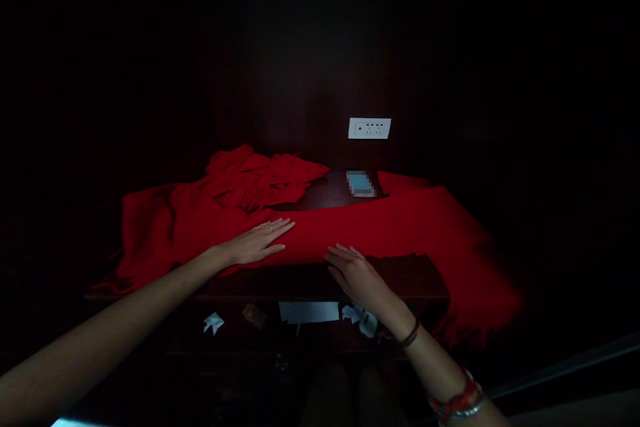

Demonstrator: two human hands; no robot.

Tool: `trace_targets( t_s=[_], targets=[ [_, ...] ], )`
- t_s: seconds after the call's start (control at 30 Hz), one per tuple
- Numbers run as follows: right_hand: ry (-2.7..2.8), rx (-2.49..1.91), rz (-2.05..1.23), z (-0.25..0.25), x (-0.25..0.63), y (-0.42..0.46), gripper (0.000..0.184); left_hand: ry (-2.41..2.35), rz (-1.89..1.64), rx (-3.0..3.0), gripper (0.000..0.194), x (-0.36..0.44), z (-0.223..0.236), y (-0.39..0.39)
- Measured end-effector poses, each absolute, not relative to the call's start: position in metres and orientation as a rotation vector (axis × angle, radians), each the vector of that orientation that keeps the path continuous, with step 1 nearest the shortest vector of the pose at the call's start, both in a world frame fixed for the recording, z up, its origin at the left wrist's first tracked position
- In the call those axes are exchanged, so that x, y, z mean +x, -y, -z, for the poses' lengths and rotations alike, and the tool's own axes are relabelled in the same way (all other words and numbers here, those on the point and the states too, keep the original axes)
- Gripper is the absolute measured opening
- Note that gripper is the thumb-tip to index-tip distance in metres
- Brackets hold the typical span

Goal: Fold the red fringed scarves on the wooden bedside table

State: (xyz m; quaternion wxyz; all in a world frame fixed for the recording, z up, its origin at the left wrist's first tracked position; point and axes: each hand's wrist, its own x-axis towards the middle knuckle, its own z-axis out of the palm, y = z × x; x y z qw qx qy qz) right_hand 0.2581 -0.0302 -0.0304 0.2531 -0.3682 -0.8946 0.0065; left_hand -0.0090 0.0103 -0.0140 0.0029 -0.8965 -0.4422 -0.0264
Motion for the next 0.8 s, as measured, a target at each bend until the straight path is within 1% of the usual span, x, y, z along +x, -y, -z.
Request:
trace_targets(
  t_s=[0.1,0.17,0.3,0.4,0.47,0.53,0.63,0.7,0.8],
  targets=[
    [2.463,-0.984,-0.001,0.023,0.259,0.03,0.029,1.349,-0.043,-2.862,0.046,-0.007,0.003,-0.018],
    [2.44,-1.032,0.051,0.017,0.264,0.029,0.032,1.343,-0.053,-2.872,0.046,0.002,-0.005,-0.023],
    [2.318,-1.284,0.202,0.013,0.285,0.023,0.042,1.255,0.166,-2.858,0.046,0.025,-0.015,-0.021],
    [2.37,-1.323,0.198,0.019,0.305,0.019,0.035,1.005,0.216,-2.909,0.05,0.039,-0.014,-0.006],
    [2.416,-1.281,0.187,0.021,0.315,0.018,0.029,0.893,0.166,-2.903,0.042,0.043,-0.011,0.005],
    [2.463,-1.23,0.226,0.018,0.321,0.017,0.028,0.878,0.084,-2.838,0.033,0.044,-0.008,0.011],
    [2.564,-1.136,0.315,0.011,0.325,0.016,0.029,0.919,0.022,-2.698,0.03,0.046,-0.004,0.013],
    [2.603,-1.091,0.353,0.009,0.326,0.014,0.029,0.955,0.064,-2.625,0.024,0.052,0.0,0.012],
    [2.598,-1.078,0.375,0.011,0.327,0.012,0.026,0.967,0.14,-2.563,0.021,0.067,0.006,0.01]
  ],
)
